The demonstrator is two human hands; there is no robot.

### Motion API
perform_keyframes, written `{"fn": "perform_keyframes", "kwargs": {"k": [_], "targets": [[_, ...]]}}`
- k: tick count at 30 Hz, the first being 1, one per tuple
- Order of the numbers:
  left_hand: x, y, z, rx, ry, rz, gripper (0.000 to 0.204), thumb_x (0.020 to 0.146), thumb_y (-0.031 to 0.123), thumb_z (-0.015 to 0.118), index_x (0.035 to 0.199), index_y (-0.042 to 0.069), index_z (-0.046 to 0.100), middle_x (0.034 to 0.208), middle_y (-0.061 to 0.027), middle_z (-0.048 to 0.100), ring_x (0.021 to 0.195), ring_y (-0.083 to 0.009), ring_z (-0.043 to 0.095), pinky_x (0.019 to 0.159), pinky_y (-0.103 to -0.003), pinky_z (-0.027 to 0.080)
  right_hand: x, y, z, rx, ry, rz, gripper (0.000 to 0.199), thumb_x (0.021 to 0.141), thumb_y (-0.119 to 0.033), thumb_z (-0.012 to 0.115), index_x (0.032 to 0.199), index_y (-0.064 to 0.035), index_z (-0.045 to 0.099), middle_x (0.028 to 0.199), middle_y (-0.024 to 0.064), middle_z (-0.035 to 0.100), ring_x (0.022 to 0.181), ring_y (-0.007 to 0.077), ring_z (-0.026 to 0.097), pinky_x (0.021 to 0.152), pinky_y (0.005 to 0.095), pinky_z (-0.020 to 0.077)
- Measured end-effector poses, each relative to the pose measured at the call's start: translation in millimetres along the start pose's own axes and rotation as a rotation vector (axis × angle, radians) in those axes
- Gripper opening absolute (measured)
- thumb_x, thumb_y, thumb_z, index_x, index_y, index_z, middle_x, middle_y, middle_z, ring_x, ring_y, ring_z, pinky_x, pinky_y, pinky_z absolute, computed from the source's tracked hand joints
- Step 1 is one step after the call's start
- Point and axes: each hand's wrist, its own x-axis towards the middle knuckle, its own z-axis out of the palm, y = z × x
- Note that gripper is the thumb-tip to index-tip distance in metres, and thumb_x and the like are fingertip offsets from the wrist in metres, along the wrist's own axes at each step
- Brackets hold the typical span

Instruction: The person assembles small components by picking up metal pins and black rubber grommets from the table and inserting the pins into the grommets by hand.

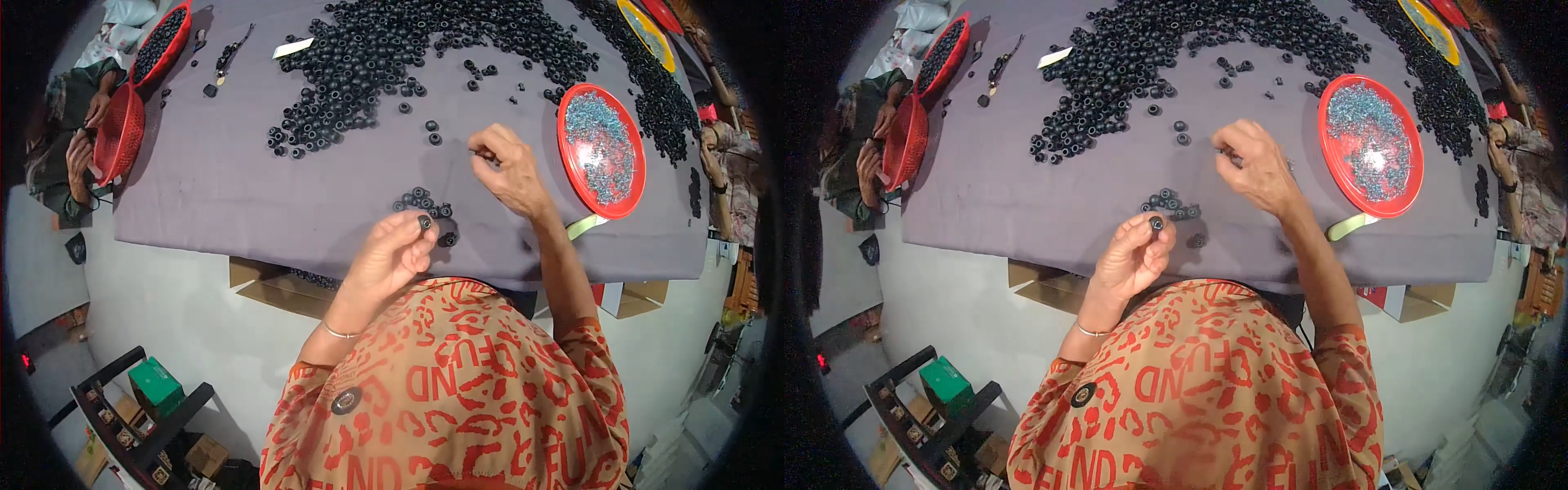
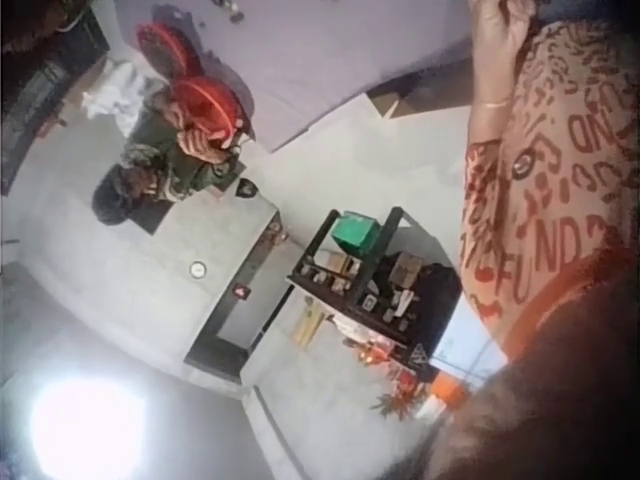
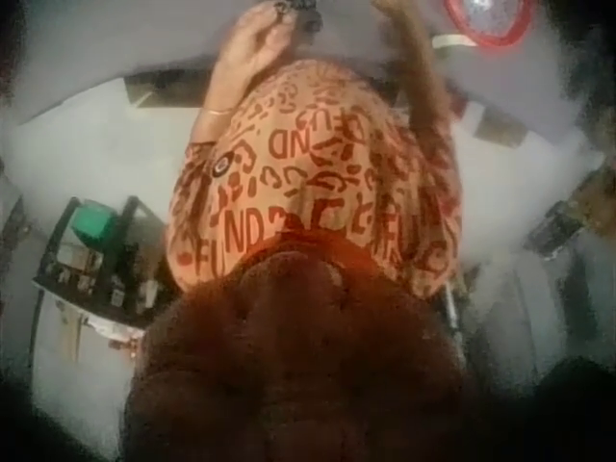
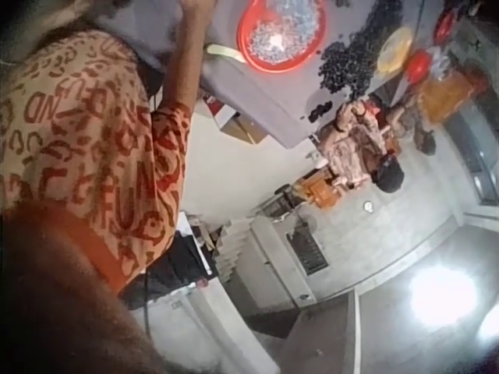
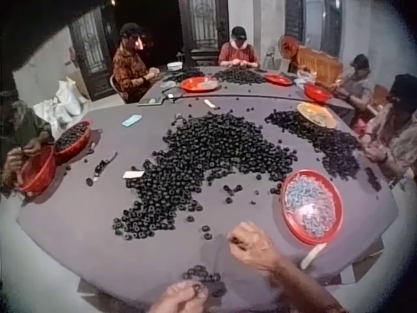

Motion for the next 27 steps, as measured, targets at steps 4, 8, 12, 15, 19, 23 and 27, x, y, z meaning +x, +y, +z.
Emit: {"fn": "perform_keyframes", "kwargs": {"k": [4, 8, 12, 15, 19, 23, 27], "targets": [[1.7, -4.3, 5.2, 0.007, -0.001, -0.012, 0.019, 0.087, 0.014, 0.056, 0.095, -0.002, 0.05, 0.085, -0.0078, 0.05, 0.066, -0.0077, 0.043, 0.052, -0.019, 0.044, -13.1, -12.5, -1.0, 0.364, -0.015, 0.198, 0.01, 0.074, 0.001, 0.058, 0.083, -0.001, 0.057, 0.074, 0.0021, 0.052, 0.066, 0.0092, 0.048, 0.061, 0.0222, 0.0402], [5.3, -7.1, 6.4, 0.016, -0.034, -0.025, 0.019, 0.087, 0.014, 0.056, 0.096, -0.001, 0.051, 0.085, -0.0078, 0.05, 0.066, -0.0078, 0.043, 0.052, -0.019, 0.043, -16.3, -18.6, -3.4, 0.445, -0.037, 0.24, 0.014, 0.075, 0.001, 0.061, 0.089, -0.0019, 0.06, 0.076, -0.0005, 0.052, 0.068, 0.0064, 0.046, 0.06, 0.0212, 0.0398], [3.5, -9.0, 8.5, -0.02, -0.029, -0.021, 0.016, 0.087, 0.012, 0.055, 0.099, 0.002, 0.055, 0.085, -0.0086, 0.057, 0.062, -0.0077, 0.048, 0.052, -0.022, 0.046, -28.0, -25.9, -8.8, 0.676, -0.079, 0.28, 0.016, 0.076, 0.001, 0.062, 0.092, -0.001, 0.061, 0.079, 0.0001, 0.056, 0.07, 0.0063, 0.05, 0.06, 0.0204, 0.0413], [0.6, -11.5, 13.9, -0.012, -0.009, -0.007, 0.016, 0.088, 0.012, 0.055, 0.099, 0.001, 0.055, 0.085, -0.0085, 0.057, 0.061, -0.0074, 0.048, 0.052, -0.022, 0.045, -39.8, -38.9, -18.9, 1.019, -0.106, 0.449, 0.014, 0.077, 0.0, 0.063, 0.091, 0.0017, 0.061, 0.083, 0.0034, 0.059, 0.071, 0.0073, 0.054, 0.062, 0.019, 0.0435], [-2.4, -15.5, 23.3, -0.001, -0.04, -0.005, 0.016, 0.088, 0.012, 0.055, 0.099, 0.001, 0.055, 0.085, -0.0083, 0.057, 0.061, -0.0074, 0.049, 0.051, -0.022, 0.045, -53.7, -51.2, -27.9, 1.095, -0.102, 0.473, 0.015, 0.076, 0.004, 0.063, 0.091, 0.0039, 0.06, 0.084, 0.0059, 0.06, 0.074, 0.0089, 0.057, 0.065, 0.0194, 0.0469], [-6.5, -20.0, 34.1, -0.001, -0.037, -0.014, 0.016, 0.088, 0.013, 0.055, 0.098, 0.0, 0.054, 0.084, -0.0085, 0.058, 0.061, -0.0074, 0.05, 0.05, -0.021, 0.045, -64.6, -61.7, -32.3, 1.008, -0.044, 0.4, 0.016, 0.075, 0.007, 0.063, 0.09, 0.0038, 0.06, 0.085, 0.0062, 0.06, 0.077, 0.0107, 0.057, 0.069, 0.0207, 0.0479], [-9.5, -24.8, 40.1, -0.006, -0.053, -0.023, 0.015, 0.088, 0.014, 0.055, 0.094, 0.001, 0.054, 0.084, -0.0083, 0.058, 0.061, -0.0074, 0.05, 0.05, -0.021, 0.045, -74.3, -66.2, -36.8, 0.795, -0.018, 0.237, 0.02, 0.073, 0.007, 0.064, 0.092, 0.0047, 0.059, 0.085, 0.0068, 0.06, 0.079, 0.0117, 0.057, 0.066, 0.0226, 0.047]]}}
